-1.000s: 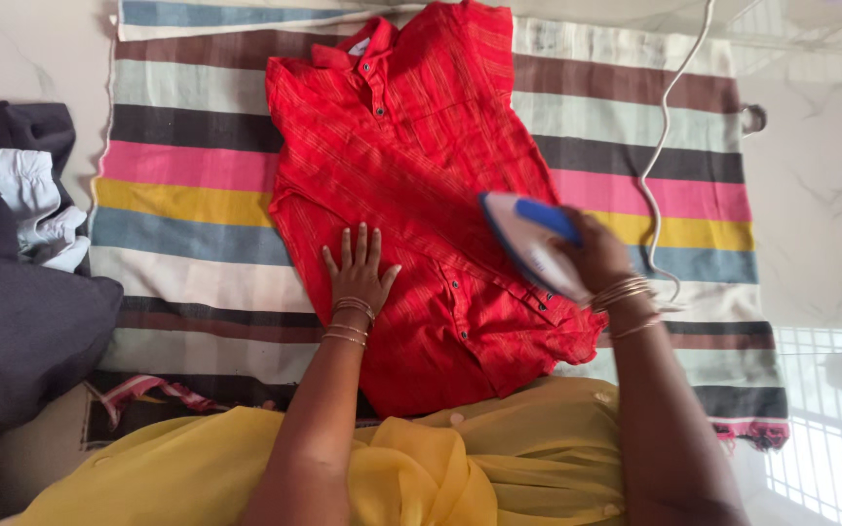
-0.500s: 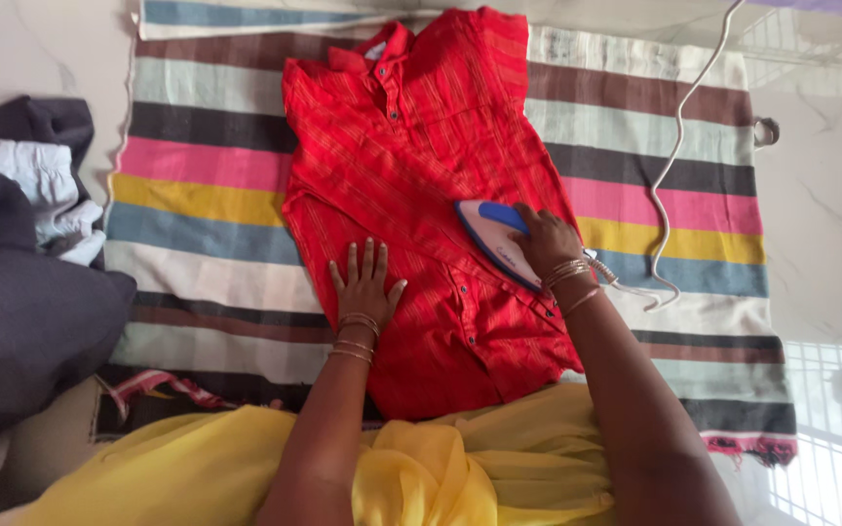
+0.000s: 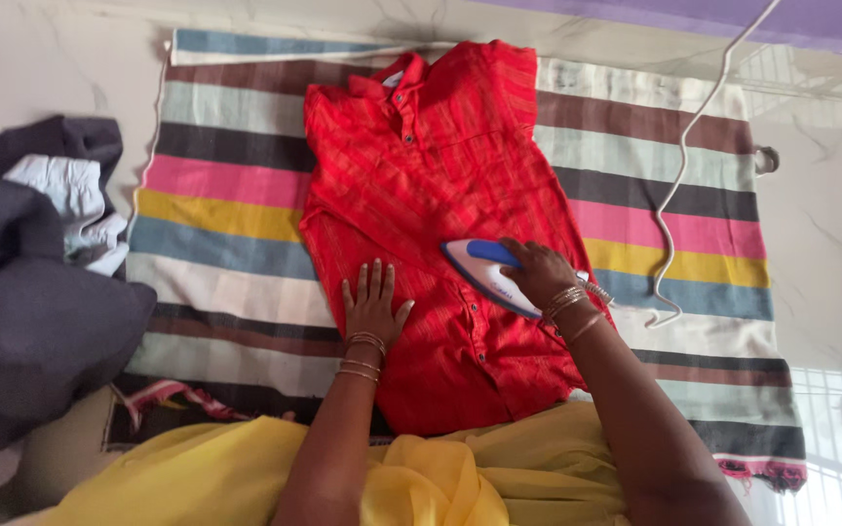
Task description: The person irons a red shirt laid out on a striped mat on the floor. They smooth the fabric with their hands, use an electric iron to press the body and sleeves, and button the cuffs before finishing.
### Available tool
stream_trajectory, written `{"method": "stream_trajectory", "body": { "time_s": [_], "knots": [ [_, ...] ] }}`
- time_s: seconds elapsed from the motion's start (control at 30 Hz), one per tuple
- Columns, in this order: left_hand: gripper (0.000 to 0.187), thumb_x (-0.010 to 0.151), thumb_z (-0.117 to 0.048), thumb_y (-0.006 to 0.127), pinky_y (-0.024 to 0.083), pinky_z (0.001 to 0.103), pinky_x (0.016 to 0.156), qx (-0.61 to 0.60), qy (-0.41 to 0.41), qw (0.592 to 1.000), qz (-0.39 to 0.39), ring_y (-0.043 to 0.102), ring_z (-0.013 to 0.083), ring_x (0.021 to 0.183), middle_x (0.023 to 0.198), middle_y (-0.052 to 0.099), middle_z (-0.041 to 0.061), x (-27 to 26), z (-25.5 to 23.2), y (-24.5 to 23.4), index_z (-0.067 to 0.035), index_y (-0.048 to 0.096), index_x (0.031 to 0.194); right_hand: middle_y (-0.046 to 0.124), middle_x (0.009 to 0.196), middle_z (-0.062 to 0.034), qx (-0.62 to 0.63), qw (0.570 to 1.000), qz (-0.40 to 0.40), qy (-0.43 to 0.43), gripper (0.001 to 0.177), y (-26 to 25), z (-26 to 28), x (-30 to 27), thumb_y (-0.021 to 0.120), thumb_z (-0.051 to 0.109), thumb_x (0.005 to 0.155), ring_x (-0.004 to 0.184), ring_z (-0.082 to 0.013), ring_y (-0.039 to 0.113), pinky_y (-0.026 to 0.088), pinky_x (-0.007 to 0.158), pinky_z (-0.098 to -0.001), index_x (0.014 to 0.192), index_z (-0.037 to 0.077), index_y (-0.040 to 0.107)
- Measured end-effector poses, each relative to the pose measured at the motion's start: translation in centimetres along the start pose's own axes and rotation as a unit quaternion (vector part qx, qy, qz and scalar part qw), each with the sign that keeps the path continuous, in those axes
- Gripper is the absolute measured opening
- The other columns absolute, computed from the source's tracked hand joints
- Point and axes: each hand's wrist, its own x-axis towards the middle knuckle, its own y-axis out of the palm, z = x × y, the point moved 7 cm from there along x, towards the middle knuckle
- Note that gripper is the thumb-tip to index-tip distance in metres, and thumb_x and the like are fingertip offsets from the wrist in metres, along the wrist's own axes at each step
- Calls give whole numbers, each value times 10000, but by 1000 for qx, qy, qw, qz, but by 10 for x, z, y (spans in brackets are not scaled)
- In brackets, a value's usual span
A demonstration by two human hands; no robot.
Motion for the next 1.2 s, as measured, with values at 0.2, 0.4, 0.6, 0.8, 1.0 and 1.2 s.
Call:
{"method": "stream_trajectory", "body": {
  "time_s": [0.2, 0.4, 0.6, 0.8, 1.0, 1.2],
  "knots": [
    [862, 943, -638, 484, 73, 658, 1220, -5, 9, 1000, -18, 152, 343, 1560, 1700, 197, 109, -19, -3, 0, -149, 269, 1619, 700, 1112, -158, -16, 995, 9, 99, 548, 16, -11, 5, 659, 424, 946, 971, -387, 692, 558, 836, -514, 1448, 241, 539],
    [861, 930, -629, 505, 78, 670, 1206, -12, 3, 1000, -10, 160, 339, 1554, 1688, 206, 108, -11, -4, -6, -139, 287, 1605, 701, 1037, -183, 22, 1000, 5, -10, 547, 18, 19, 31, 676, 435, 927, 929, -407, 696, 556, 801, -531, 1402, 190, 557],
    [906, 928, -629, 518, 79, 655, 1221, -28, -11, 1000, 9, 160, 324, 1557, 1684, 204, 110, -1, -2, -12, -60, 274, 1590, 702, 1034, -180, 12, 1000, -11, 13, 532, 14, 33, 66, 666, 405, 921, 927, -415, 694, 553, 808, -538, 1401, 198, 564],
    [913, 932, -621, 522, 96, 650, 1224, -26, -8, 1000, 3, 167, 321, 1555, 1691, 203, 113, -15, -6, -9, -45, 267, 1593, 683, 1106, -175, 4, 999, 12, 35, 528, 23, 46, 71, 659, 415, 946, 979, -412, 675, 536, 855, -528, 1420, 213, 545],
    [912, 932, -625, 510, 78, 645, 1226, -25, -8, 1000, 7, 156, 318, 1558, 1694, 192, 110, -6, -2, -12, -46, 263, 1592, 695, 1127, -192, 32, 999, 20, -10, 548, 17, 37, 58, 665, 380, 909, 1051, -415, 663, 516, 910, -529, 1402, 163, 568],
    [900, 939, -631, 482, 45, 612, 1234, -25, -15, 999, 17, 135, 306, 1563, 1693, 193, 98, -8, -2, -11, -58, 260, 1596, 709, 1227, -183, 63, 995, 11, 79, 563, 13, -94, 8, 728, 312, 881, 1133, -412, 670, 530, 974, -514, 1419, 204, 599]
  ]
}}
